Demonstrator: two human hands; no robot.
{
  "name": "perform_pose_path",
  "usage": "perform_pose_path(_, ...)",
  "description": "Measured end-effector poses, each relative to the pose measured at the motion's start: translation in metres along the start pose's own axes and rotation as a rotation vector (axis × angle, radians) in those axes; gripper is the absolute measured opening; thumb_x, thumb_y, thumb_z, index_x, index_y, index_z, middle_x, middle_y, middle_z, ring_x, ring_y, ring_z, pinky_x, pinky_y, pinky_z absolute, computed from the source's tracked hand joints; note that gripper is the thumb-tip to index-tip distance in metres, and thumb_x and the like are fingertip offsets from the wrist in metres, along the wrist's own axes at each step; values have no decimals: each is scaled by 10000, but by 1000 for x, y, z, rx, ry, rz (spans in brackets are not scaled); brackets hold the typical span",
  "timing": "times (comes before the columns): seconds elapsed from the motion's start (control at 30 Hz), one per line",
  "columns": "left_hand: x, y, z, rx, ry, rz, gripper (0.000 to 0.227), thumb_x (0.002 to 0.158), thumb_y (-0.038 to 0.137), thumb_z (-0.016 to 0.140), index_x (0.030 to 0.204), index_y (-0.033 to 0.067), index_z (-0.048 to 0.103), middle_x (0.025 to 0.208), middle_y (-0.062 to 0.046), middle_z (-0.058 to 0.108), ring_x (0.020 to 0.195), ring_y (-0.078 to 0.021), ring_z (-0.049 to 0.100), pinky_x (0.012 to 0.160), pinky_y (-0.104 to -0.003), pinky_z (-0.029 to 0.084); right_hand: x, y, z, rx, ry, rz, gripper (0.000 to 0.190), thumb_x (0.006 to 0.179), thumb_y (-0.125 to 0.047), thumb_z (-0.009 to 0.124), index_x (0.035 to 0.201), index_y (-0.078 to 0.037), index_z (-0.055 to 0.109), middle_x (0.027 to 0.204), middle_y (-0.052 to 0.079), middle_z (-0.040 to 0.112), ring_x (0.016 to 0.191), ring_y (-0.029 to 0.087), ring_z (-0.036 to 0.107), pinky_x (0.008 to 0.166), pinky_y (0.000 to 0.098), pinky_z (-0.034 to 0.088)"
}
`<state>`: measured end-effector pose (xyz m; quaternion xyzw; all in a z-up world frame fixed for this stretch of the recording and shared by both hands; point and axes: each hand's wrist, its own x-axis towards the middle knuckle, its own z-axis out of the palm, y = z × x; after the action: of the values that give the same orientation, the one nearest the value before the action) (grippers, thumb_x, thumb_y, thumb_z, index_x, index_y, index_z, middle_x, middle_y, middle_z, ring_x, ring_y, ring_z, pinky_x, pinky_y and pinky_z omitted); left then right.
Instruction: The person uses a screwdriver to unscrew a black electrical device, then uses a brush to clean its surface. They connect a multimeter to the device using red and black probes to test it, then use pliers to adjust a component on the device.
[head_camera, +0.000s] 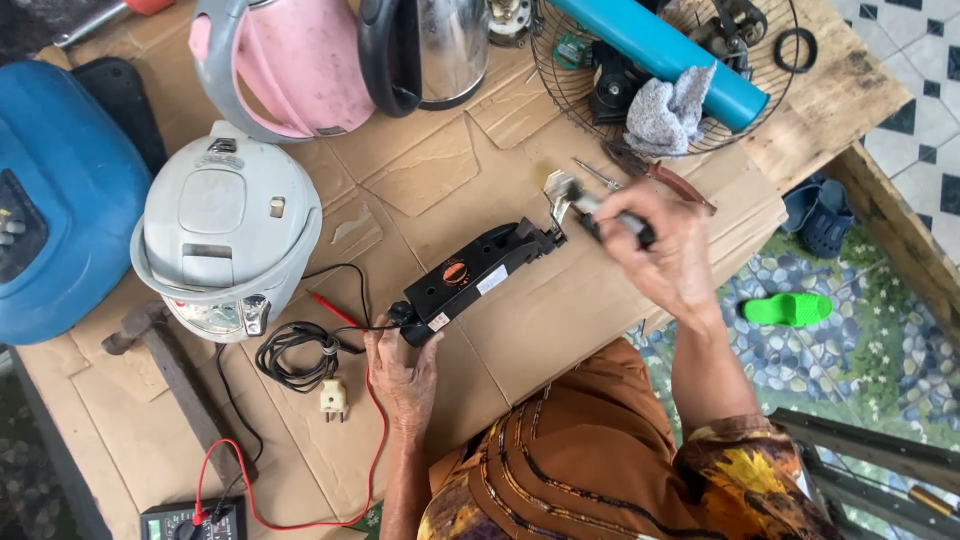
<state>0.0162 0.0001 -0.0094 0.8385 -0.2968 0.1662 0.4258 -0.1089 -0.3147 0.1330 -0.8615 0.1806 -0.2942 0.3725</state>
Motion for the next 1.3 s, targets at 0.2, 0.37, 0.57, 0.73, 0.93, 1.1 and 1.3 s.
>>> perform_pose_path(0.2, 5, 10, -5, -3, -22, -30, 629, 752, 337, 916, 1212, 59, 587, 1151, -170, 627, 1023, -383, 692, 853, -466, 574, 8, -19, -9, -273, 117, -90, 168, 857, 1, 701, 900, -162, 712, 679, 77, 669, 629, 303, 679, 659, 359, 562)
perform_pose_path(0.37, 10, 11, -5, -14, -31, -36, 641, 792, 395, 878, 1245, 48, 586, 1087, -164, 625, 967, -373, 695, 842, -458, 572, 0, 0, -13, -107, -100, -38, 156, 819, -31, 693, 863, -173, 739, 654, 72, 670, 603, 293, 668, 635, 369, 541)
perform_pose_path(0.57, 14, 16, -12, -39, -80, -91, 592, 841, 390, 845, 1233, 37, 575, 980, -155, 607, 855, -381, 692, 793, -475, 572, -9, 25, -9, -112, 75, 45, 172, 849, 3, 666, 913, -135, 746, 685, 104, 670, 630, 257, 651, 664, 370, 533)
perform_pose_path(0.73, 19, 21, -12, -41, -84, -111, 586, 842, 381, 845, 1240, 48, 571, 921, -138, 593, 810, -353, 690, 765, -441, 579, -12, 34, 0, -180, 44, 2, 126, 809, -44, 735, 848, -163, 748, 693, 122, 690, 659, 359, 699, 642, 421, 571)
perform_pose_path(0.93, 17, 18, -6, -161, 0, -275, 656, 824, 312, 877, 1260, -10, 509, 884, -220, 646, 771, -419, 715, 720, -487, 589, -21, 13, 2, 124, 38, 50, 91, 871, -51, 744, 943, -106, 737, 928, 152, 707, 853, 264, 690, 862, 400, 552)
perform_pose_path(1.1, 18, 15, -13, 2, -42, -118, 626, 772, 270, 904, 1284, 85, 594, 1061, -118, 579, 967, -326, 672, 871, -436, 569, -41, -13, 73, 349, -178, -88, 231, 769, -94, 878, 978, -118, 783, 775, 34, 772, 664, 135, 719, 661, 277, 582)
perform_pose_path(1.3, 6, 17, -20, -38, -119, -280, 716, 756, 29, 820, 1385, 75, 482, 1235, -178, 547, 1025, -354, 675, 873, -543, 565, -69, -25, 148, 579, -342, -238, 231, 911, 20, 691, 1140, -7, 674, 889, 207, 761, 757, 350, 751, 682, 464, 647)
